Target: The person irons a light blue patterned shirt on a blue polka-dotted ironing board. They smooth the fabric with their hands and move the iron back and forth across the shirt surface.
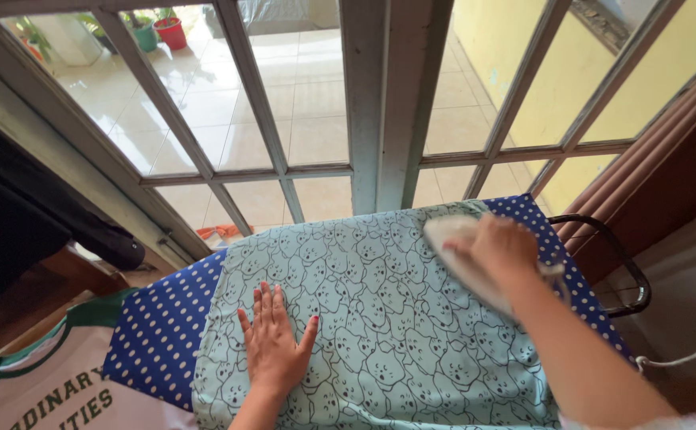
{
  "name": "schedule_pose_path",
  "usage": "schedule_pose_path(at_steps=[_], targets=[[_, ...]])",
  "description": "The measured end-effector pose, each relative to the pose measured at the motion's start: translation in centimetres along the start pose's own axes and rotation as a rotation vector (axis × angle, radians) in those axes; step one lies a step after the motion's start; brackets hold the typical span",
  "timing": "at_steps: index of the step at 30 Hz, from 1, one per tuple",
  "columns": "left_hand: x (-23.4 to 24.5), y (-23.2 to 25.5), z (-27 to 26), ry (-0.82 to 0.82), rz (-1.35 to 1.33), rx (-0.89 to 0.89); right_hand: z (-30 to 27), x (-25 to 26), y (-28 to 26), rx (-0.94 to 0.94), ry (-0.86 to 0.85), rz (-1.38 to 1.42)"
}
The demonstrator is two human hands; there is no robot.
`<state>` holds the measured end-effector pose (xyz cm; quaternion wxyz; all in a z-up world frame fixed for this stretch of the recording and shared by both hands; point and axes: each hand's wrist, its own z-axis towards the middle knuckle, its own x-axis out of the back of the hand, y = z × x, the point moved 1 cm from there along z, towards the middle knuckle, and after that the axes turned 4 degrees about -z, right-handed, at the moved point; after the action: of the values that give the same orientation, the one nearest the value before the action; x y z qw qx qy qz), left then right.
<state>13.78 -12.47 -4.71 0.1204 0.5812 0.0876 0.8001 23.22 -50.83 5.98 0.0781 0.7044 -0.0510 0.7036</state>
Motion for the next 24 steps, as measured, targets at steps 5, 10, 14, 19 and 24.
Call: schedule_pose_path(at_steps=[5, 10, 14, 19, 24], targets=[[-0.3, 0.0, -0.1, 0.042, -0.009, -0.012, -12.0, -0.1, -0.9, 0.171, -0.045, -0.01], [-0.5, -0.4, -0.4, 0.036, -0.008, -0.027, -16.1, -0.5, 2.1, -0.106, -0.208, 0.012], [-0.2, -0.4, -0.3, 0.076, -0.116, -0.038, -13.3, -1.7, 8.5, -0.334, -0.046, 0.057], [1.0, -1.6, -0.2, 0.157, -0.424, -0.002, -6.0, -2.9, 17.9, -0.445, 0.293, 0.147], [1.8, -2.8, 0.0, 0.14, -0.31, 0.109, 1.8, -5.6, 22.5, -0.566, 0.223, 0.121]])
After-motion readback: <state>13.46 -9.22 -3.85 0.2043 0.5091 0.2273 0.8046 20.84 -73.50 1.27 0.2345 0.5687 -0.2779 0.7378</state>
